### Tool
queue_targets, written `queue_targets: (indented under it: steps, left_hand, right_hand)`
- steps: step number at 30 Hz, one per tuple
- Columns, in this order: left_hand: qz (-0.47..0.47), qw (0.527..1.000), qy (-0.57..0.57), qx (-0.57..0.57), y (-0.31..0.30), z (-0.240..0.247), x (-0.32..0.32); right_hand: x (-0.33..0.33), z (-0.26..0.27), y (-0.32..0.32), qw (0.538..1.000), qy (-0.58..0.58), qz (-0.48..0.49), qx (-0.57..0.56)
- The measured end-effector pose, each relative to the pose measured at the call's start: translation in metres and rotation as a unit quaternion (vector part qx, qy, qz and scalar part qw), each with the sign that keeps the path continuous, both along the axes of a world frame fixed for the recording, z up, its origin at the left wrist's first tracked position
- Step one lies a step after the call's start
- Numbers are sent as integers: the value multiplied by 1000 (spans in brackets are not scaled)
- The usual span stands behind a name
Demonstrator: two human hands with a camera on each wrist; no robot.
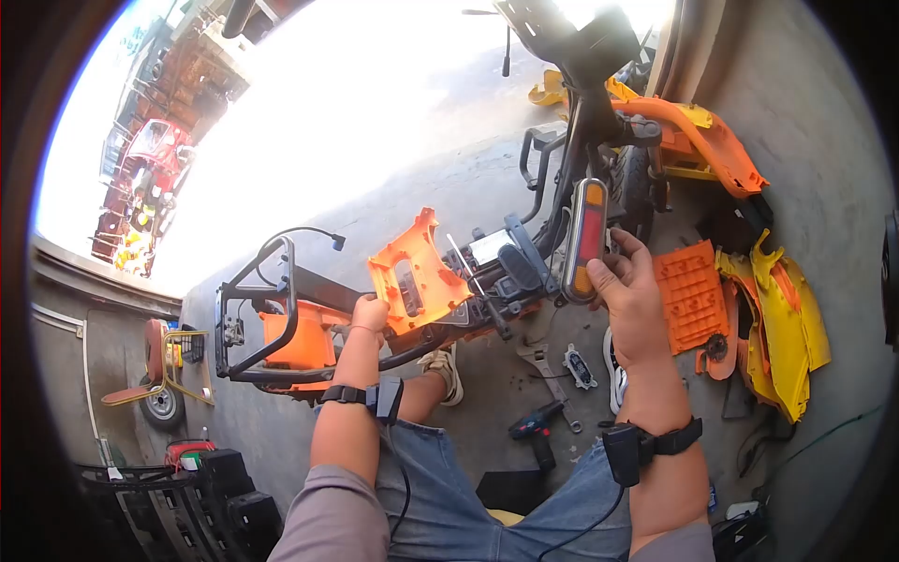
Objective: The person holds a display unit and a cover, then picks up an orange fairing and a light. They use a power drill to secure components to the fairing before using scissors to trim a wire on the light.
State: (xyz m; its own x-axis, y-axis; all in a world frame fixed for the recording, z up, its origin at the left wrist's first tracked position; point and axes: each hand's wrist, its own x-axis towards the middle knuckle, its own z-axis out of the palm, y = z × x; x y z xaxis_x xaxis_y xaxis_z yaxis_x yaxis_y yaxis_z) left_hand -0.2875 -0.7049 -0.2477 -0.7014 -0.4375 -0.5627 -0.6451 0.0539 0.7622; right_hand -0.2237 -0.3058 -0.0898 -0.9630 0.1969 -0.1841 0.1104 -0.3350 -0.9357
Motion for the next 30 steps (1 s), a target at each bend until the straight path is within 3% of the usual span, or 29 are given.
queue_targets:
  steps: [1, 2, 3, 5, 6, 7, 9, 13, 15, 16, 19, 22, 23, 25, 27, 28, 29, 30]
  left_hand:
    - [-4, 992, -23, -123, 4, 2, 0]
    - [-88, 958, -49, -268, 5, 6, 2]
    - [-90, 958, -48, -268, 10, 7, 4]
    - [-231, 855, -121, -448, 34, 21, 11]
    - [-311, 820, -146, -457, 60, 53, 20]
    - [-416, 771, -125, -466, 54, 38, 22]
    - [-527, 757, -171, -345, 36, -7, 19]
    - [-560, 734, -214, -319, 67, 12, 34]
    - [-594, 688, -242, -340, 61, -1, 32]
    - [-592, 690, -242, -339, 58, -10, 31]
    - [-641, 616, -282, -360, 51, -34, 33]
    - [-579, 666, -280, -379, 96, 58, 31]
    - [-581, 666, -275, -378, 106, 69, 31]
    - [-514, 782, -71, -344, 123, 77, 32]
    - [-455, 863, 119, -182, 138, 74, 35]
    - [-454, 864, 121, -178, 148, 77, 35]
    - [-393, 909, 140, -11, 161, 86, 35]
    - [-320, 922, 156, 155, 171, 93, 34]
  right_hand:
    - [1, -1, 1, 1000, -9, 6, 22]
    - [3, -2, 3, 1000, -21, 14, 16]
    - [4, -3, 4, 1000, -20, 11, 16]
    - [7, -4, 5, 999, -33, 20, 32]
    - [8, -1, 5, 999, -37, 22, 33]
    - [10, 1, 5, 999, -36, 24, 33]
    - [12, 3, 3, 997, -47, 30, 46]
    - [11, 2, 0, 996, -45, 38, 62]
    - [10, 1, -1, 995, -57, 47, 60]
    - [10, 0, -1, 995, -57, 49, 61]
    - [9, -3, -5, 994, -58, 64, 65]
    - [7, -8, -7, 991, -65, 76, 90]
    - [7, -12, -8, 991, -57, 84, 82]
    - [8, -18, -12, 991, -54, 90, 79]
    - [7, -23, -18, 986, -43, 103, 123]
    - [6, -30, -20, 982, -34, 108, 153]
    - [6, -36, -22, 981, -35, 108, 158]
    - [4, -42, -25, 971, -23, 105, 215]
